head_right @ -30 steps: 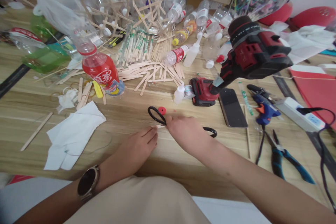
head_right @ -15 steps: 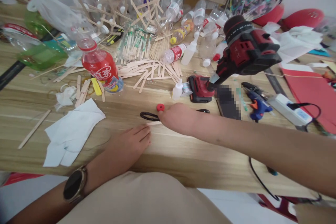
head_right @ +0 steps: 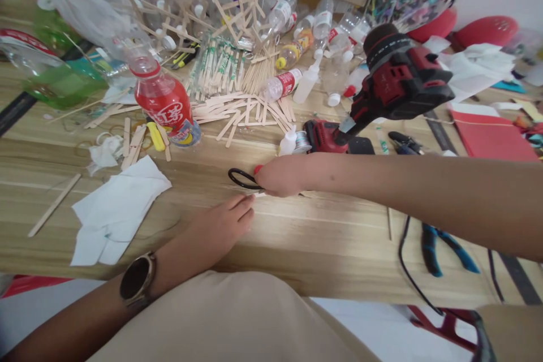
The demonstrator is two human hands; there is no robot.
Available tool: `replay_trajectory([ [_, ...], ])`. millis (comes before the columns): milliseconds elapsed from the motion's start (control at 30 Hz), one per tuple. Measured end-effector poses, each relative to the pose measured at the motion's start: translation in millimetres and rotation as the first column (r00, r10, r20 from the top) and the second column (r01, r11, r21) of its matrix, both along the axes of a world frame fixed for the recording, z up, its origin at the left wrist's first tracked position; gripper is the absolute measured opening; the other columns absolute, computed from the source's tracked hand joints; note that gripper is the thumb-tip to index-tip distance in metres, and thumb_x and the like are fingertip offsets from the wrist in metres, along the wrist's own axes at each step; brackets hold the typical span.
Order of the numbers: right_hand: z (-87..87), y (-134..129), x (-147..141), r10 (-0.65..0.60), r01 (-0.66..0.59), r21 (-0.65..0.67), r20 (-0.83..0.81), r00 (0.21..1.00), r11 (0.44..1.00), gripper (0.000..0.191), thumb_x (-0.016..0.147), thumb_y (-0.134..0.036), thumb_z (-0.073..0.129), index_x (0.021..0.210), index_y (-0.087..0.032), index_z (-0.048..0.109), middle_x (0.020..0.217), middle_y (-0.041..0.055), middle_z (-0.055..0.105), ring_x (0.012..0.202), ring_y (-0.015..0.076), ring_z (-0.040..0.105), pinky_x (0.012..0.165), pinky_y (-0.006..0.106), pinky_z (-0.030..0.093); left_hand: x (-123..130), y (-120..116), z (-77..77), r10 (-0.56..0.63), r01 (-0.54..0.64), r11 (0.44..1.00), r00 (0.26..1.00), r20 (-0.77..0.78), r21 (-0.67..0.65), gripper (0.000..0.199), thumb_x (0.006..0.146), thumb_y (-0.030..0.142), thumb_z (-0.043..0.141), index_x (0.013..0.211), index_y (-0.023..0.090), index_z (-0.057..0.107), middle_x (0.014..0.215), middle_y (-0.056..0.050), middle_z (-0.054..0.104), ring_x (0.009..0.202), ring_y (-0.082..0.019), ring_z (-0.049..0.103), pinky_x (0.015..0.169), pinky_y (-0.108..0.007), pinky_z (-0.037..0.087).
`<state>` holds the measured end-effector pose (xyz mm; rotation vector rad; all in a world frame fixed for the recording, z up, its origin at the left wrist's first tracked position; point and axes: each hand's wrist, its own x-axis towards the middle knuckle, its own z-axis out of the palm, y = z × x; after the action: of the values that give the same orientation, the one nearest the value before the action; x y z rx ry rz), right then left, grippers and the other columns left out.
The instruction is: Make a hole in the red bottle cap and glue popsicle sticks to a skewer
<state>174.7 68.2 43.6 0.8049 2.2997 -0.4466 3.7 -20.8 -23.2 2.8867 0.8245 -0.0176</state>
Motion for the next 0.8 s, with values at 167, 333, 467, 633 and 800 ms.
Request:
replay_trajectory([
  [167, -3.3, -4, 9, -0.01, 0.011, -0.042, 0.029, 1.0, 0.999, 0.023, 0.092, -0.018, 0.051, 0.103, -0.006, 0.067, 0.094, 0.0158, 0.071, 0.077, 0.0231, 0.065, 0.057, 0.029, 0.036, 3, 1, 0.1, -0.012, 0.012, 1.0, 1.0, -0.014, 0.01, 0.025, 0.094, 0.013, 0.047, 0.111, 0.005, 0.062, 0.133, -0.021, 0.057, 0.119, -0.024, 0.056, 0.093, -0.034, 0.051],
  [333, -6.1, -6, 18, -0.074, 0.073, -0.039, -0.008, 0.997, 0.997, 0.024, 0.093, -0.021, 0.049, 0.107, -0.009, 0.064, 0.098, 0.0137, 0.069, 0.082, 0.0225, 0.065, 0.061, 0.027, 0.038, 5, 1, 1.1, -0.024, 0.024, 1.0, 0.998, -0.06, -0.003, 0.026, 0.092, 0.012, 0.047, 0.114, 0.007, 0.061, 0.134, -0.018, 0.057, 0.119, -0.023, 0.056, 0.09, -0.032, 0.051],
  [467, -5.6, -8, 20, -0.101, 0.1, -0.037, -0.03, 0.994, 0.994, 0.024, 0.092, -0.02, 0.048, 0.107, -0.01, 0.063, 0.097, 0.0124, 0.069, 0.081, 0.0215, 0.064, 0.06, 0.026, 0.037, 5, 1, 2.2, -0.052, 0.051, 0.999, 0.995, -0.084, -0.017, 0.027, 0.092, 0.011, 0.047, 0.114, 0.004, 0.061, 0.132, -0.02, 0.058, 0.123, -0.025, 0.054, 0.092, -0.033, 0.05],
  [633, -7.7, -10, 20, -0.101, 0.1, -0.024, -0.054, 0.993, 0.995, 0.025, 0.09, -0.022, 0.048, 0.105, -0.011, 0.064, 0.095, 0.0124, 0.069, 0.079, 0.022, 0.064, 0.058, 0.027, 0.035, 6, 1, 4.4, -0.047, 0.045, 0.999, 0.993, -0.104, -0.018, 0.028, 0.093, 0.011, 0.043, 0.114, 0.005, 0.061, 0.13, -0.018, 0.06, 0.124, -0.024, 0.054, 0.093, -0.033, 0.05],
  [800, -10.8, -10, 22, -0.094, 0.094, 0.0, -0.065, 0.993, 0.996, 0.024, 0.09, -0.023, 0.049, 0.104, -0.011, 0.065, 0.092, 0.0126, 0.069, 0.077, 0.0225, 0.064, 0.058, 0.027, 0.034, 6, 0, 4.2, -0.039, 0.037, 0.999, 0.996, -0.077, -0.027, 0.028, 0.093, 0.012, 0.044, 0.113, 0.003, 0.061, 0.128, -0.021, 0.061, 0.123, -0.024, 0.054, 0.094, -0.033, 0.048],
])
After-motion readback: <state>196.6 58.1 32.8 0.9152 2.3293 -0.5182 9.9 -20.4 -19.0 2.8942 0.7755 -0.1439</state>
